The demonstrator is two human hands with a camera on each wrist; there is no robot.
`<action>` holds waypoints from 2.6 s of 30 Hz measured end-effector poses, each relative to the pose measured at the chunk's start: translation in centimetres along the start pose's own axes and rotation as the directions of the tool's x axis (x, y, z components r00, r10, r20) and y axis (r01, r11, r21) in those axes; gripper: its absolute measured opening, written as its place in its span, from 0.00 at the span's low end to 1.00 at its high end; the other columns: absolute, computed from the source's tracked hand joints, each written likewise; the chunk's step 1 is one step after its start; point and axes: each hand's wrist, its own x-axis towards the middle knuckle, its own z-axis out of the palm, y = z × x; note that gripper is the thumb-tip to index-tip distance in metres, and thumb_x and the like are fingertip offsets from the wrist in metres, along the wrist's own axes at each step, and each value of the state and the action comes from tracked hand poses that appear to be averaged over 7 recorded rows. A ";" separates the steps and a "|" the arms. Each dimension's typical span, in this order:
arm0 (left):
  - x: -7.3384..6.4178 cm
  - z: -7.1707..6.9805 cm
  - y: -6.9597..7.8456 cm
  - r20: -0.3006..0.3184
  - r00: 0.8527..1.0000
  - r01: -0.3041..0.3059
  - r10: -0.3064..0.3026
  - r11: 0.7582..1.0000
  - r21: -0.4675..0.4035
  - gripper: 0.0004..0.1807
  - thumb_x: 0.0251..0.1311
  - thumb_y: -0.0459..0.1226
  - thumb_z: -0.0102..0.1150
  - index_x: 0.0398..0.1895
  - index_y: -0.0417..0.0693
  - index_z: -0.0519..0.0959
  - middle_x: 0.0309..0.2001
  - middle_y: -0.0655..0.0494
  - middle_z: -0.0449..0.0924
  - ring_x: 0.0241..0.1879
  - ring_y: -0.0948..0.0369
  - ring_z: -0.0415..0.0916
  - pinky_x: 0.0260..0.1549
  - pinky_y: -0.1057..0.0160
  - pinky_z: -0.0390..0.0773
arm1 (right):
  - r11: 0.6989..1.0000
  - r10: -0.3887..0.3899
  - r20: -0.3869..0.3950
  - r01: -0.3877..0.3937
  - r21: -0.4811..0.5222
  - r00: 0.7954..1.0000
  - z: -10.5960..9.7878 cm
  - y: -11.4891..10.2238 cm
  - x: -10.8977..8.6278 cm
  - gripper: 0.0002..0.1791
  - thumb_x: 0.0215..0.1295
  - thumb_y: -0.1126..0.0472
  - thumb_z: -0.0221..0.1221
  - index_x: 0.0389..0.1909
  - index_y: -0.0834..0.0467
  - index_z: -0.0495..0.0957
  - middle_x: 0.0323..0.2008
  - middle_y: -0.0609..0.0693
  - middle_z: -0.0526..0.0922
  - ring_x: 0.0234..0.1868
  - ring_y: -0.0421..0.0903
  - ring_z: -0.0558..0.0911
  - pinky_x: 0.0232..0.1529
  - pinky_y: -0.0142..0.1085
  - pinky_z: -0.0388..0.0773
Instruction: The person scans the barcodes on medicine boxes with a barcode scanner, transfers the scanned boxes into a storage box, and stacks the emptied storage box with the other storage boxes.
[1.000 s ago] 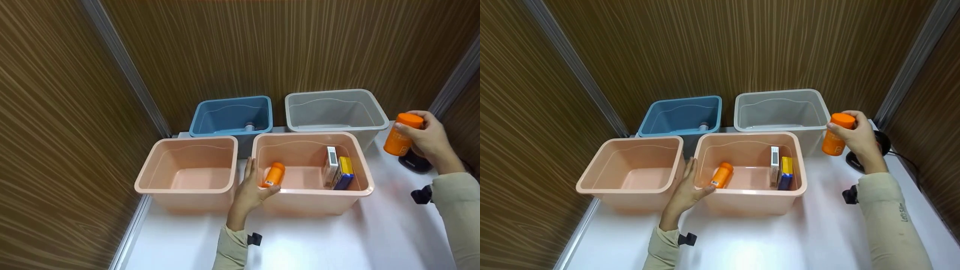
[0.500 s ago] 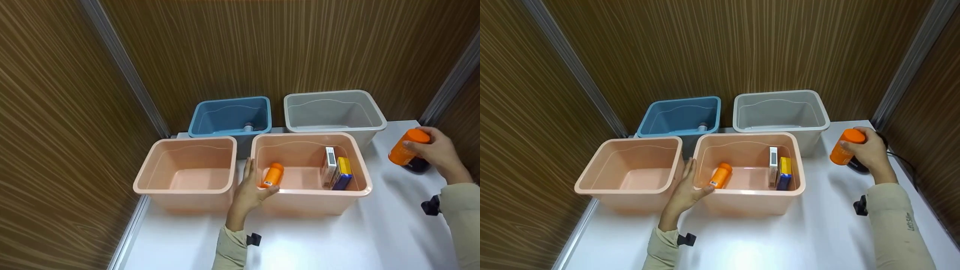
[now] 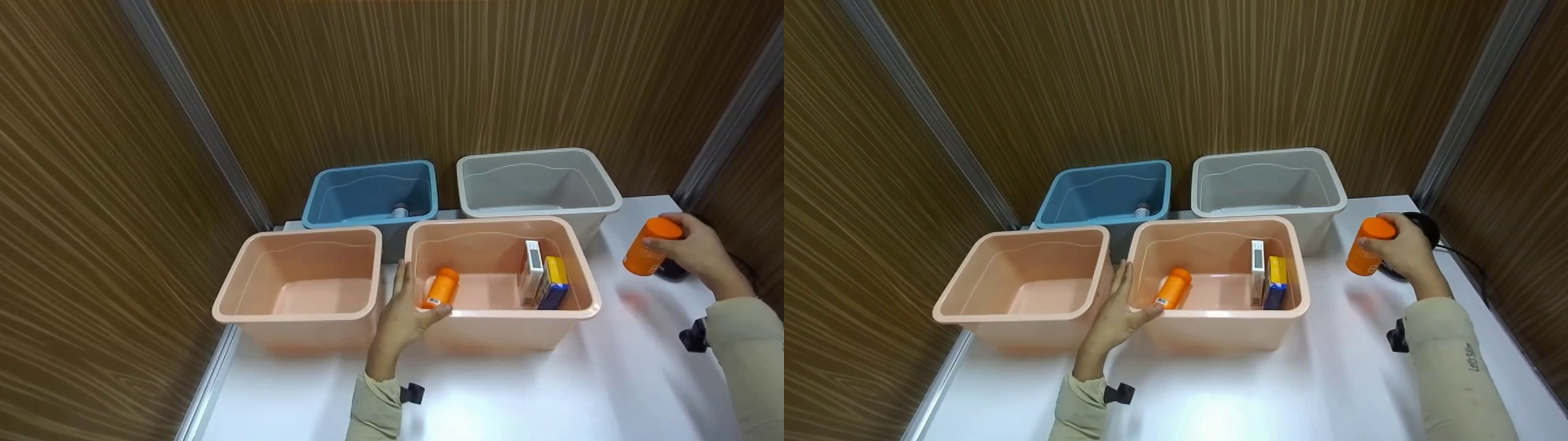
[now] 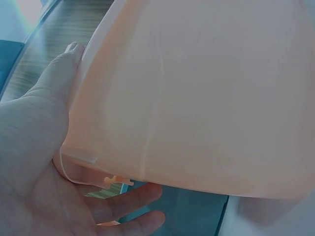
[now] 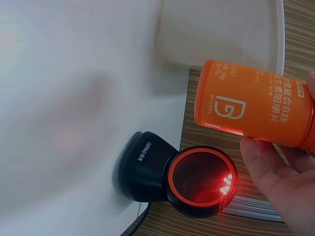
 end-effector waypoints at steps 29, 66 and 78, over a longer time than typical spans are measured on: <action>-0.1 0.2 0.3 -0.012 1.000 0.004 -0.004 0.999 0.046 0.65 0.39 0.74 0.55 0.76 0.57 0.39 0.74 0.67 0.28 0.63 0.50 0.64 0.47 0.56 0.74 | 0.996 -0.084 -0.053 0.084 -0.019 0.995 1.7 -5.5 0.7 0.50 0.59 0.39 0.59 0.72 0.62 0.49 0.61 0.68 0.60 0.55 0.63 0.64 0.56 0.63 0.60; -0.2 0.9 2.3 -0.011 0.999 0.036 -0.035 0.998 0.056 0.66 0.36 0.76 0.53 0.76 0.59 0.39 0.74 0.71 0.25 0.64 0.50 0.61 0.49 0.57 0.74 | 0.947 -0.313 0.200 0.321 -0.010 0.929 13.3 -21.4 7.3 0.43 0.59 0.47 0.64 0.68 0.64 0.57 0.57 0.63 0.69 0.54 0.59 0.71 0.56 0.54 0.67; -1.2 1.3 3.0 -0.019 1.000 0.018 -0.017 0.998 0.066 0.65 0.37 0.78 0.50 0.76 0.60 0.37 0.73 0.71 0.25 0.66 0.50 0.58 0.57 0.48 0.64 | 0.963 -0.263 0.157 0.269 -0.015 0.952 18.5 -25.8 7.9 0.40 0.59 0.46 0.63 0.64 0.63 0.61 0.54 0.60 0.71 0.50 0.55 0.73 0.54 0.47 0.71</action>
